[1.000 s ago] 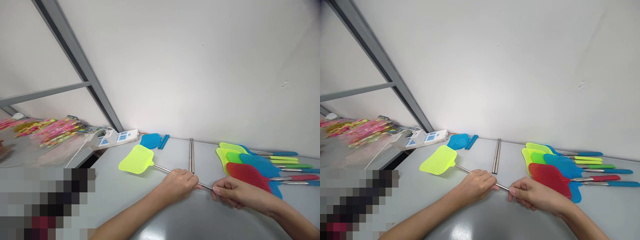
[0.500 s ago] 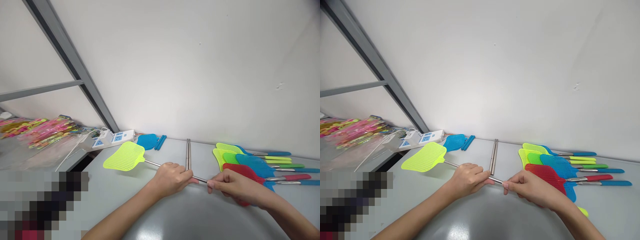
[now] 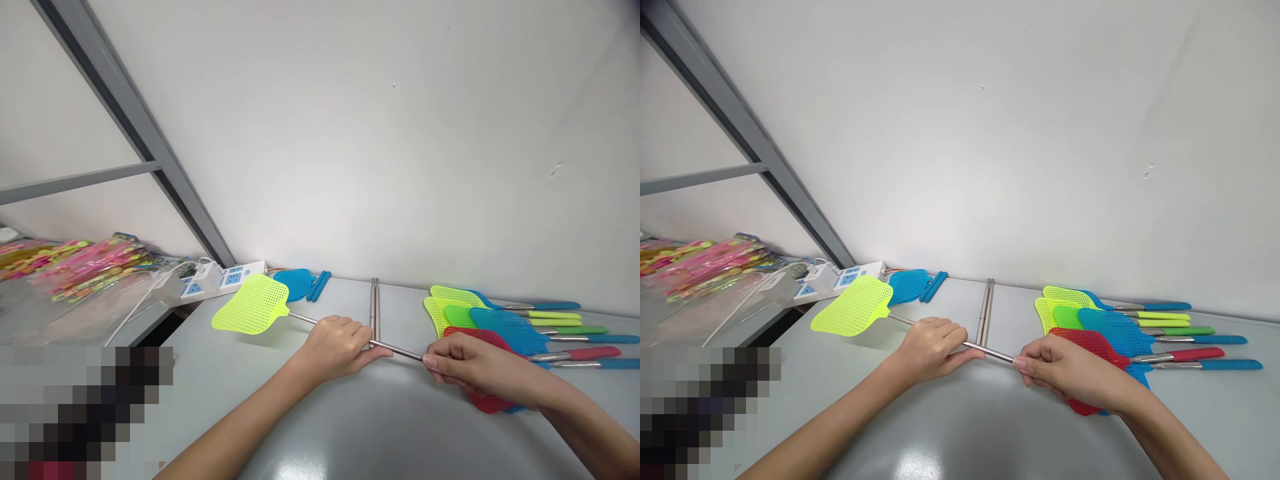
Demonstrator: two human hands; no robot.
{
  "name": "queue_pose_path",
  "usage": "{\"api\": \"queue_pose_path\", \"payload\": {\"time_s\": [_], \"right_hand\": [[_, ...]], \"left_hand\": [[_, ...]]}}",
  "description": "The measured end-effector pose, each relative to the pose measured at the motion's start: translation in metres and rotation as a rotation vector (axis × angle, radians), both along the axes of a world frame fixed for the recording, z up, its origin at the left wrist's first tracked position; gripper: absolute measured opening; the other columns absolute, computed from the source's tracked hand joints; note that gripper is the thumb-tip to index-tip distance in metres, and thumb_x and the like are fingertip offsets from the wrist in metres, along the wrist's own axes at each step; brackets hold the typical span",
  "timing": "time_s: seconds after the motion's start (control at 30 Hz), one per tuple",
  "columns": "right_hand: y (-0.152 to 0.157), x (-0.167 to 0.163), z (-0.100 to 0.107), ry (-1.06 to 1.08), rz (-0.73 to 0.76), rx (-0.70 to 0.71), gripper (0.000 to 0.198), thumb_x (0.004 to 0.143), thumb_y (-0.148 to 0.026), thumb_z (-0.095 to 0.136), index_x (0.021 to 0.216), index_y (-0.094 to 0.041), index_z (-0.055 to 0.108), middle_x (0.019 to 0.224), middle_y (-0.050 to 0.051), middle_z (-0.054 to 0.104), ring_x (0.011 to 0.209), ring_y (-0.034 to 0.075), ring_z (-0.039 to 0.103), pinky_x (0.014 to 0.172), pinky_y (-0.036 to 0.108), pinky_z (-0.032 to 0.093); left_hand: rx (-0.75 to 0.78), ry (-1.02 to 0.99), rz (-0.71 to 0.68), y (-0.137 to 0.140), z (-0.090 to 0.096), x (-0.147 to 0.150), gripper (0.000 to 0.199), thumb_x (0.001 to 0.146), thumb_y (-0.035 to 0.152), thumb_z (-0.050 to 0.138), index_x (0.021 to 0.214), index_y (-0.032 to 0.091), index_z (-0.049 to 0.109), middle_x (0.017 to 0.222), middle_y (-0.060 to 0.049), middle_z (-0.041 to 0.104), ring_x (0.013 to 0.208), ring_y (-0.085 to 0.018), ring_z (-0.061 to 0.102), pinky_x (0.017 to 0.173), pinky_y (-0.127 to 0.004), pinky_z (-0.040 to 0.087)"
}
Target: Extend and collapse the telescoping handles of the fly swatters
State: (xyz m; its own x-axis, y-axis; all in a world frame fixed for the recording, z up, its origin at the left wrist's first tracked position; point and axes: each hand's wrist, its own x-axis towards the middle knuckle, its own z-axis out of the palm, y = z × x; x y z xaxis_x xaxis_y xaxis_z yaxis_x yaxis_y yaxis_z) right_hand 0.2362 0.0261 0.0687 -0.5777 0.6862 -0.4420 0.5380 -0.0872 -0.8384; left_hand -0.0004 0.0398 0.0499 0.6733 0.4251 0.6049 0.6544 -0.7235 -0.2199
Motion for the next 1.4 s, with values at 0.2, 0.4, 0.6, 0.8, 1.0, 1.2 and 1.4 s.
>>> {"api": "queue_pose_path", "payload": {"time_s": [0.2, 0.4, 0.6, 0.8, 1.0, 1.2, 1.4], "right_hand": [[0.003, 0.001, 0.000, 0.026, 0.008, -0.050, 0.043, 0.075, -0.058, 0.041, 0.062, -0.017, 0.044, 0.048, -0.008, 0.026, 0.040, 0.005, 0.019, 0.037, 0.019, 0.015], [0.002, 0.003, -0.002, 0.035, 0.009, -0.028, 0.043, 0.076, -0.057, 0.040, 0.062, -0.017, 0.044, 0.048, -0.007, 0.027, 0.040, 0.005, 0.020, 0.037, 0.019, 0.015], [0.004, 0.005, -0.006, 0.060, -0.006, -0.042, 0.042, 0.076, -0.057, 0.041, 0.063, -0.017, 0.046, 0.049, -0.006, 0.031, 0.040, 0.005, 0.023, 0.038, 0.019, 0.019], [0.006, 0.005, -0.007, 0.060, -0.005, -0.057, 0.040, 0.076, -0.054, 0.043, 0.062, -0.017, 0.046, 0.049, -0.006, 0.032, 0.041, 0.005, 0.025, 0.038, 0.018, 0.020], [0.005, 0.006, -0.004, 0.072, 0.000, -0.052, 0.039, 0.077, -0.053, 0.043, 0.061, -0.017, 0.046, 0.049, -0.006, 0.032, 0.041, 0.005, 0.025, 0.038, 0.018, 0.020], [0.004, 0.008, -0.003, 0.063, -0.002, -0.032, 0.040, 0.075, -0.053, 0.044, 0.061, -0.016, 0.046, 0.049, -0.006, 0.034, 0.040, 0.004, 0.027, 0.037, 0.018, 0.021], [0.005, 0.009, -0.002, 0.068, -0.007, -0.025, 0.038, 0.077, -0.051, 0.044, 0.062, -0.016, 0.048, 0.045, -0.007, 0.032, 0.038, 0.004, 0.026, 0.035, 0.017, 0.018]], "left_hand": [[0.039, -0.012, -0.003, 0.004, -0.002, -0.002, 0.044, 0.080, 0.048, 0.041, 0.050, 0.016, 0.042, 0.041, 0.004, 0.044, 0.039, -0.007, 0.044, 0.042, -0.023, 0.025], [0.044, 0.008, -0.022, 0.009, -0.007, -0.006, 0.043, 0.081, 0.046, 0.041, 0.050, 0.016, 0.042, 0.042, 0.004, 0.044, 0.040, -0.007, 0.043, 0.043, -0.023, 0.024], [0.064, 0.023, -0.021, 0.012, -0.010, -0.009, 0.044, 0.081, 0.047, 0.040, 0.049, 0.016, 0.042, 0.041, 0.004, 0.043, 0.040, -0.007, 0.042, 0.043, -0.023, 0.024], [0.066, 0.039, -0.001, 0.014, -0.012, -0.013, 0.044, 0.080, 0.047, 0.042, 0.049, 0.016, 0.042, 0.040, 0.004, 0.043, 0.039, -0.007, 0.042, 0.043, -0.023, 0.024], [0.086, 0.049, -0.004, 0.016, -0.011, -0.015, 0.045, 0.080, 0.048, 0.041, 0.048, 0.016, 0.041, 0.040, 0.005, 0.040, 0.039, -0.007, 0.041, 0.043, -0.022, 0.025], [0.090, 0.057, -0.015, 0.019, -0.009, -0.017, 0.043, 0.080, 0.047, 0.042, 0.049, 0.017, 0.042, 0.040, 0.005, 0.040, 0.038, -0.007, 0.039, 0.043, -0.022, 0.025], [0.098, 0.091, -0.035, 0.022, -0.009, -0.021, 0.042, 0.081, 0.044, 0.041, 0.050, 0.016, 0.042, 0.041, 0.004, 0.042, 0.039, -0.007, 0.040, 0.044, -0.021, 0.027]]}}
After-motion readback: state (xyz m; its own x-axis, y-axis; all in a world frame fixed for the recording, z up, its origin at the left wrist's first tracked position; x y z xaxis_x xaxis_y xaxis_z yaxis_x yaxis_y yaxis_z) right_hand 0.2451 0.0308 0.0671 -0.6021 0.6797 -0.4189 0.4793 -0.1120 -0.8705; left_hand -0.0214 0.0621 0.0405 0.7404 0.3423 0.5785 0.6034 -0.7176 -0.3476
